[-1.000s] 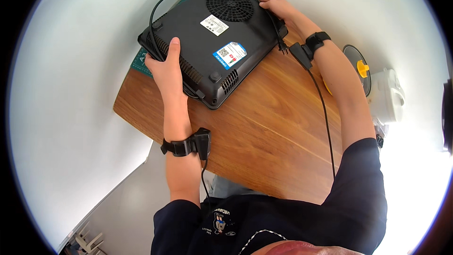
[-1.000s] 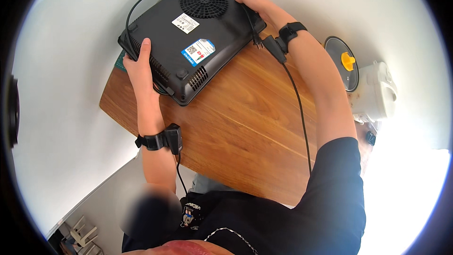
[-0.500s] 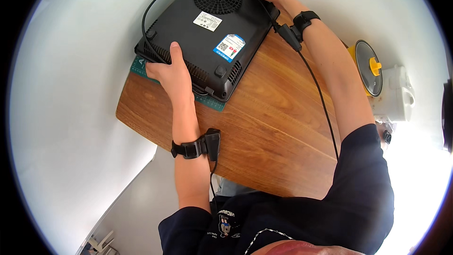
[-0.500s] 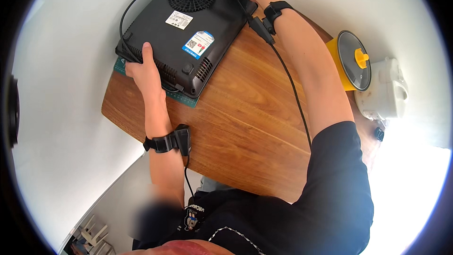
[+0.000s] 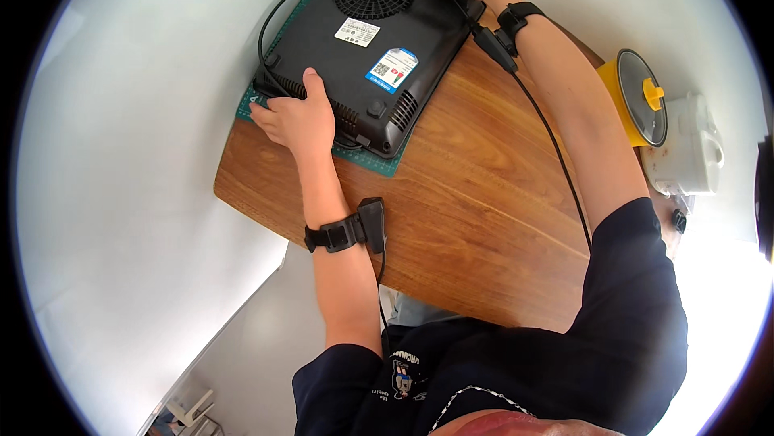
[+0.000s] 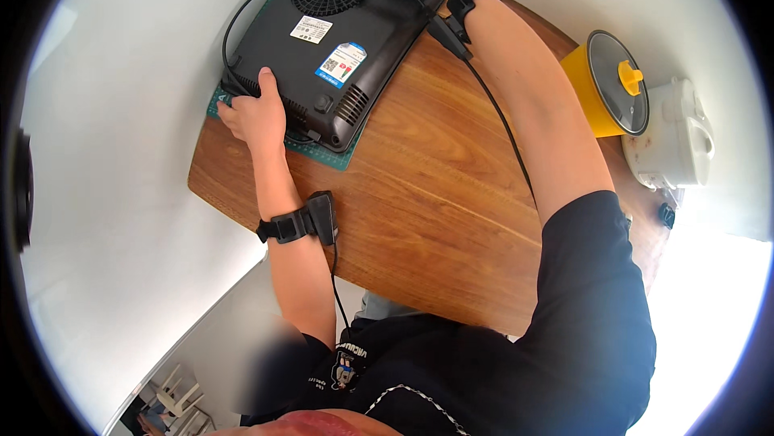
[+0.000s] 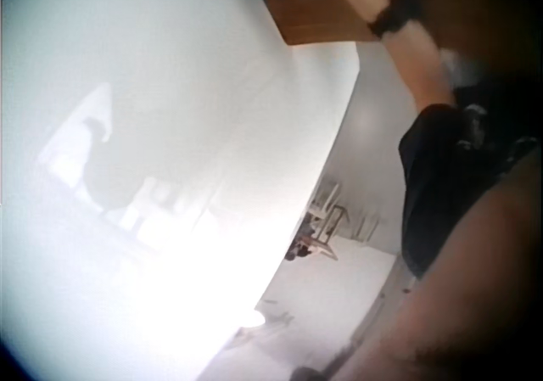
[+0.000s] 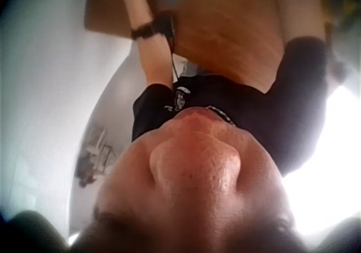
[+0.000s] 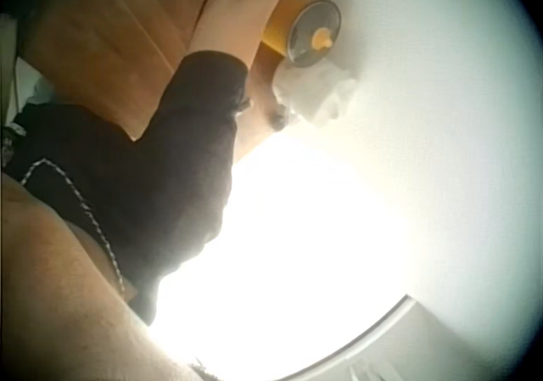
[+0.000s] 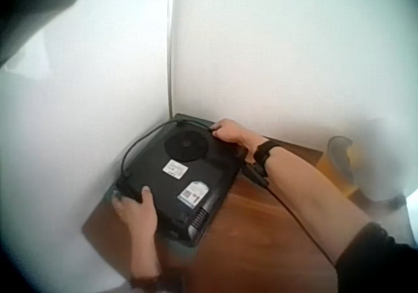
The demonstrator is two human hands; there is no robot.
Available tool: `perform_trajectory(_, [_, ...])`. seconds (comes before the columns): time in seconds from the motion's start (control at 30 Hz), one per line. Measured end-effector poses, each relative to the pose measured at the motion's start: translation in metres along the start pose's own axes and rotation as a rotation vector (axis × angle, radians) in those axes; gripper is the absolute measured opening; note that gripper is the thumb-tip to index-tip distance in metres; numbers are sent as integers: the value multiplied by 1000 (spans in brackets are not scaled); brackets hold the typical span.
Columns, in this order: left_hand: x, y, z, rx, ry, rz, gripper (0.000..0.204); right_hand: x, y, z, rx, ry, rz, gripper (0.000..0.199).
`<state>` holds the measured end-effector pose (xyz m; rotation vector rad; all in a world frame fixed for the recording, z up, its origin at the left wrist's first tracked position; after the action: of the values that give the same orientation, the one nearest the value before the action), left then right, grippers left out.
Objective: The person moves a black appliance and a yellow pot aside, then uses a screwdriver to remove screws from a white rice cooker. The person opens the lid and continues to unscrew components from the lid assembly.
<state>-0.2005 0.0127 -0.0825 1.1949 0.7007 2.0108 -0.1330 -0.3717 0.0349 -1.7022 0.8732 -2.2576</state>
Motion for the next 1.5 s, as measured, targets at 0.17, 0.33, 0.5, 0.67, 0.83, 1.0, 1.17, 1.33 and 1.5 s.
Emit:
perform_trajectory(0.17, [2, 3, -1, -10, -30, 62, 110, -11, -2, 17, 92, 43, -213, 40])
perform_trajectory(0.33, [11, 15, -2, -114, 59, 142, 110, -2, 11, 21, 66, 144, -243, 41])
perform_trajectory(0.5, [31, 38, -10, -288, 256, 188, 97, 40, -14, -35, 221, 244, -114, 39])
perform_trajectory(0.67, [44, 81, -23, -576, 294, 135, 74, 87, -53, -175, 468, 314, -42, 38])
perform_trajectory(0.83, [41, 138, -52, -939, 207, -51, 58, 145, -8, -299, 212, 563, 164, 36])
perform_trajectory(1.0, [20, 173, -95, -1154, -51, -247, 51, 149, 109, -397, -70, 808, 457, 39])
perform_trajectory(1.17, [-11, 179, -140, -1182, -458, -457, 47, 104, 161, -454, -258, 978, 313, 53])
perform_trajectory(1.33, [-45, 149, -172, -1023, -880, -564, 48, 56, 166, -442, -483, 823, 264, 95])
perform_trajectory(1.5, [-55, 134, -172, -955, -956, -544, 49, 57, 170, -421, -468, 789, 300, 102])
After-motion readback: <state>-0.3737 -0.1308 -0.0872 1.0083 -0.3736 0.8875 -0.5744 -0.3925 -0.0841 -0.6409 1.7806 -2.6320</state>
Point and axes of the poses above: each hand's wrist, its own z-axis towards the middle knuckle, its own x-axis out of the back of the hand, y = z × x, the point moved 9 cm from there along z, towards the middle knuckle, and after that the axes turned 13 degrees about -x, right-handed, at the moved point
